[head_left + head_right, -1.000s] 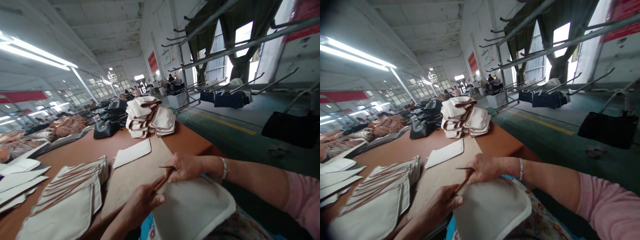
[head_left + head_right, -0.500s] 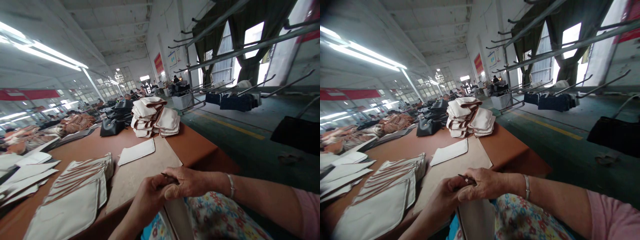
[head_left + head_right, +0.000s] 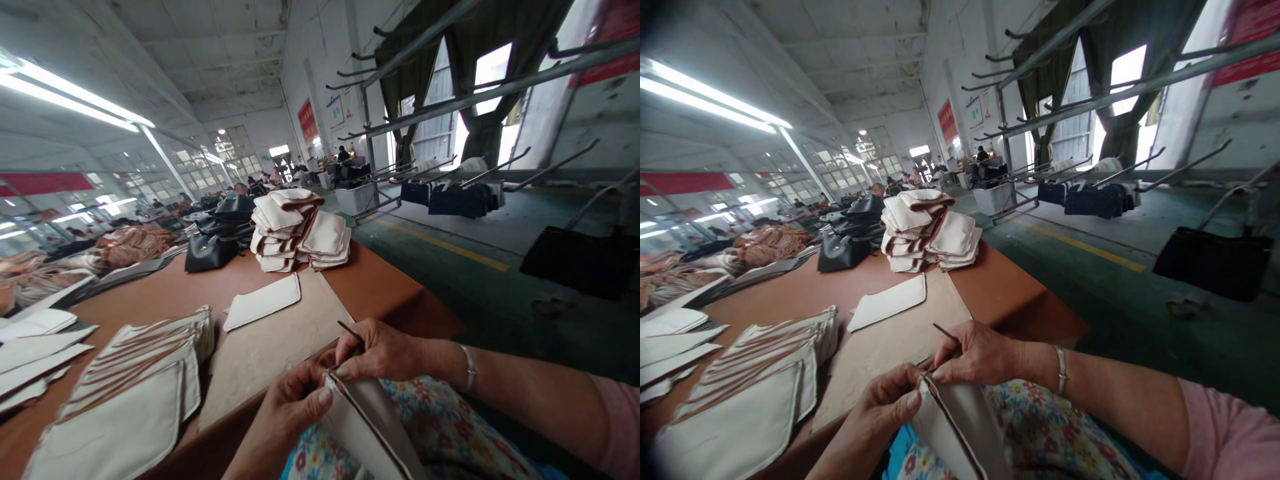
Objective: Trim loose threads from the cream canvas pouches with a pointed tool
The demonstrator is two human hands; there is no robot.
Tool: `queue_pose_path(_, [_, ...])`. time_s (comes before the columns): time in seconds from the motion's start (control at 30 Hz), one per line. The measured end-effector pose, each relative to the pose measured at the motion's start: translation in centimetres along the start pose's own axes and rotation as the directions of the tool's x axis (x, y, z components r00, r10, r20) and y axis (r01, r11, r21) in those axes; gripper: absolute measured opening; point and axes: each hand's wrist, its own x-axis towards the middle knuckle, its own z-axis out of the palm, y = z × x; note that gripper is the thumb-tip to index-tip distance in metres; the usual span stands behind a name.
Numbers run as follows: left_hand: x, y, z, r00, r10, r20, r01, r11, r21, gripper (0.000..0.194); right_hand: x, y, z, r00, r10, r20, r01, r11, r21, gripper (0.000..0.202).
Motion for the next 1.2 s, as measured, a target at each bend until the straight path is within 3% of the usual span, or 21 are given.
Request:
queue_pose_path(0.23, [0.4,0.0,1.4,0.991,-0.033,-0.127,0.034,0.999,0.001,0.024,-0.2,-0.3,0.0,0.984,-0.18,-0.004,0.168,0.928,-0.332,0.014])
queue_pose_path(0.4, [0.9,-0.7,1.1,0.992,0.016,-0.123,-0.009,0.999,0.051,0.026,-0.5,0.5,0.0,0.915,-0.384,0.123,0.37,0.678,-0.635,0.019])
queue_pose_path(0.47, [1.1,-0.9,1.1,0.99,0.018,-0.137,-0.009,0.998,0.064,0.028,-0.6,0.7,0.1,0.903,-0.405,0.141,0.392,0.647,-0.655,0.018])
queue_pose_path(0.57, [1.1,-0.7,1.5,0.989,0.011,-0.147,-0.005,0.999,0.044,0.027,-0.6,0.4,0.2,0.947,-0.316,0.052,0.284,0.754,-0.592,0.013])
queue_pose_path(0.7, [0.9,-0.2,1.7,0.997,-0.012,-0.077,0.014,0.999,0.031,0.019,-0.3,0.0,0.0,1.0,0.025,-0.002,-0.025,0.974,-0.225,0.011])
queue_pose_path(0.83, [1.1,-0.2,0.9,0.994,-0.032,-0.107,0.044,0.992,0.12,0.017,-0.3,0.3,-0.1,0.955,0.291,0.063,-0.295,0.954,0.061,0.021])
queue_pose_path(0.9, [1.4,-0.2,0.4,0.995,-0.049,-0.084,0.067,0.971,0.228,0.019,-0.2,0.5,-0.2,0.956,0.286,0.06,-0.29,0.954,0.071,0.026])
queue_pose_path(1.03, [1.8,0.5,0.3,0.999,-0.049,-0.022,0.054,0.913,0.405,0.023,0.4,1.0,-0.4,0.988,0.15,0.033,-0.15,0.989,-0.009,0.031])
queue_pose_path(1.2, [2.3,0.9,0.6,0.998,0.062,-0.001,-0.05,0.81,0.584,0.026,0.7,1.3,-0.5,0.98,0.199,0.013,-0.198,0.978,-0.059,0.012])
